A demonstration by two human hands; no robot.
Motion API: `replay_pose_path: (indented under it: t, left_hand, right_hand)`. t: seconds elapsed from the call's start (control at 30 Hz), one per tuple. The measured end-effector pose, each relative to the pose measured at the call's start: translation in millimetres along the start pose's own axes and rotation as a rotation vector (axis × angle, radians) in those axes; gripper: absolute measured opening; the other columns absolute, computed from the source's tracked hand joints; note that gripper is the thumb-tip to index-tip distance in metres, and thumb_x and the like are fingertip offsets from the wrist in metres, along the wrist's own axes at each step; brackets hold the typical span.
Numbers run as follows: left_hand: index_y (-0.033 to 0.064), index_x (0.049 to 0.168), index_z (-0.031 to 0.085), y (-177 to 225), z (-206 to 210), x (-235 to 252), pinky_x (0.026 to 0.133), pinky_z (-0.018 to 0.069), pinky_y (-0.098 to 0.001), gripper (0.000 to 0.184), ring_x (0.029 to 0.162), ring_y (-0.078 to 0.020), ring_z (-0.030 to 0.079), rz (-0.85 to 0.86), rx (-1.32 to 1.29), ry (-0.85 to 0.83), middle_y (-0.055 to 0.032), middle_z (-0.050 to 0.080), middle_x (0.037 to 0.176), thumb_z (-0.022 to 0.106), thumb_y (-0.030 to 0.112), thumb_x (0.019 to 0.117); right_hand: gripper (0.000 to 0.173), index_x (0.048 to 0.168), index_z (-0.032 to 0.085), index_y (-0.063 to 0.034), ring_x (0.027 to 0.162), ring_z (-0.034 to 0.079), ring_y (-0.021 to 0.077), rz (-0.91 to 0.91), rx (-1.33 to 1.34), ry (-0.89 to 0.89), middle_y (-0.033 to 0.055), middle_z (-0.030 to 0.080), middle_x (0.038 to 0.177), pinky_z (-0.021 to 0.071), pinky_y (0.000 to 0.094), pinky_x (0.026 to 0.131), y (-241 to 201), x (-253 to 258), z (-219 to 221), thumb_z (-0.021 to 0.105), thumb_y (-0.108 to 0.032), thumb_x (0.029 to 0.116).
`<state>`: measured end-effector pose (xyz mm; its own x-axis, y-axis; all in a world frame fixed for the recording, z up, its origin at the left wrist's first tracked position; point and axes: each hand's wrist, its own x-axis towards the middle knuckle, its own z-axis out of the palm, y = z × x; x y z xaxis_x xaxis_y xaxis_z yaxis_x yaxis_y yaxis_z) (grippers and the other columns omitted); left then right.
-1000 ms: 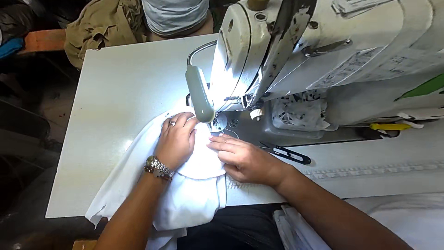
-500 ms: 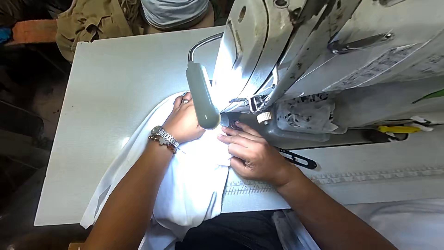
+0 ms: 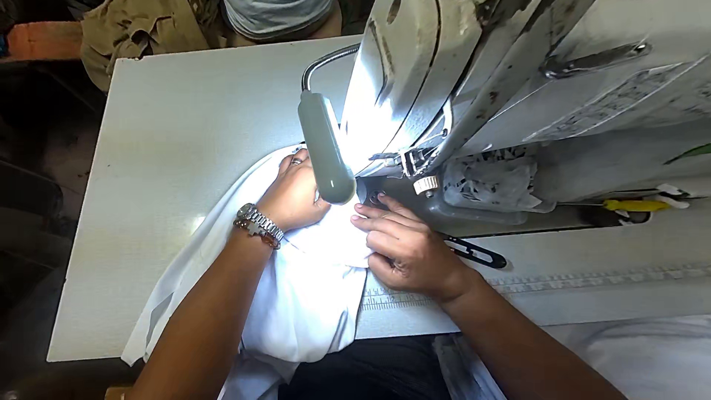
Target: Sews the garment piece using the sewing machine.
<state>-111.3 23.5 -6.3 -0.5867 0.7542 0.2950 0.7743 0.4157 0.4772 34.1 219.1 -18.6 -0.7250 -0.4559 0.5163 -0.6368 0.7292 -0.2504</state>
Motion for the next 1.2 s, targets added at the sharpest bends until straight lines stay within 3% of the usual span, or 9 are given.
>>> replay_pose_path:
  t: [0.3,0.53,0.67,0.77,0.83,0.93,1.0,1.07,1.2]
  left_hand:
    - [0.0031,0.102,0.074,0.0,-3.9,6.0,0.109,0.0351,-0.0559,0.031,0.123,-0.0346,0.059,0.031,-0.031,0.031,-0.0165,0.071,0.117,0.066,0.029,0.087]
    - [-0.001,0.106,0.072,6.5,-13.7,8.7,0.113,0.0325,-0.055,0.035,0.125,-0.0371,0.057,-0.002,-0.038,-0.034,-0.0209,0.069,0.12,0.069,0.028,0.0871]
    - [0.0002,0.11,0.073,8.7,-15.2,9.7,0.114,0.032,-0.0533,0.036,0.125,-0.0349,0.058,-0.016,-0.028,-0.06,-0.0192,0.069,0.12,0.071,0.029,0.0872]
    - [0.0,0.106,0.073,7.3,-14.0,9.1,0.113,0.0331,-0.0547,0.034,0.12,-0.0351,0.061,0.01,-0.036,-0.042,-0.0193,0.071,0.115,0.069,0.028,0.0873]
    - [0.0006,0.103,0.074,8.6,-14.2,7.8,0.112,0.0353,-0.0541,0.03,0.116,-0.0338,0.063,0.013,-0.031,-0.047,-0.0183,0.072,0.111,0.067,0.026,0.0898]
    - [0.0013,0.095,0.073,16.2,-4.8,-2.2,0.102,0.048,-0.0492,0.018,0.108,-0.0319,0.066,-0.017,0.011,0.085,-0.0172,0.071,0.103,0.067,0.017,0.0904]
    - [0.0009,0.103,0.073,31.9,3.5,-17.3,0.102,0.0504,-0.0445,0.018,0.111,-0.031,0.066,-0.094,0.007,0.162,-0.0166,0.071,0.109,0.067,0.011,0.0895]
    - [0.0022,0.119,0.071,53.3,11.9,-38.1,0.104,0.0495,-0.0463,0.03,0.116,-0.0311,0.065,-0.146,-0.033,0.149,-0.0157,0.07,0.119,0.068,0.016,0.0922]
    - [0.0164,0.146,0.058,77.1,28.5,-73.7,0.122,0.0239,-0.0585,0.052,0.148,-0.0346,0.038,-0.304,0.13,0.016,-0.0098,0.049,0.155,0.047,0.045,0.1036]
  right_hand:
    - [0.02,0.072,0.064,-0.0015,0.12,0.067,0.0341,0.018,-0.006,0.005,0.0184,0.075,0.111,0.0434,0.0495,0.112,2.8,1.4,0.9,0.051,-0.007,0.0856]
    - [0.02,0.073,0.065,-0.0026,0.12,0.067,0.0337,0.023,-0.008,0.018,0.0176,0.075,0.111,0.0445,0.0492,0.111,2.8,1.3,2.1,0.05,-0.008,0.0868]
    - [0.021,0.074,0.065,-0.0022,0.12,0.067,0.0332,0.035,-0.01,0.02,0.0174,0.075,0.113,0.0441,0.0481,0.111,2.4,-0.3,2.6,0.05,-0.008,0.087]
    - [0.021,0.073,0.064,-0.0022,0.119,0.068,0.0334,0.029,-0.014,0.026,0.0175,0.075,0.112,0.0452,0.0472,0.11,2.0,0.5,2.0,0.049,-0.008,0.0864]
    - [0.021,0.073,0.064,-0.0013,0.12,0.067,0.0335,0.025,-0.013,0.012,0.0179,0.075,0.112,0.0455,0.0473,0.109,1.5,0.1,1.0,0.049,-0.007,0.0862]
    - [0.02,0.077,0.068,-0.0014,0.122,0.066,0.0335,-0.001,-0.029,-0.037,0.0172,0.075,0.115,0.0453,0.0491,0.11,-0.7,-2.8,-3.3,0.052,-0.009,0.0862]
    - [0.019,0.08,0.07,-0.0024,0.125,0.064,0.0324,-0.02,-0.025,-0.069,0.015,0.074,0.117,0.0429,0.0517,0.114,-4.0,-9.7,-5.8,0.055,-0.012,0.0862]
    - [0.018,0.08,0.07,-0.0023,0.124,0.064,0.0319,-0.039,-0.01,-0.072,0.0148,0.074,0.116,0.0434,0.0512,0.113,-8.5,-14.4,-7.5,0.056,-0.012,0.086]
    - [0.021,0.083,0.071,-0.0007,0.125,0.065,0.0327,-0.032,-0.008,-0.067,0.016,0.073,0.119,0.0444,0.0499,0.113,-14.1,-20.4,-10.3,0.053,-0.011,0.0878]
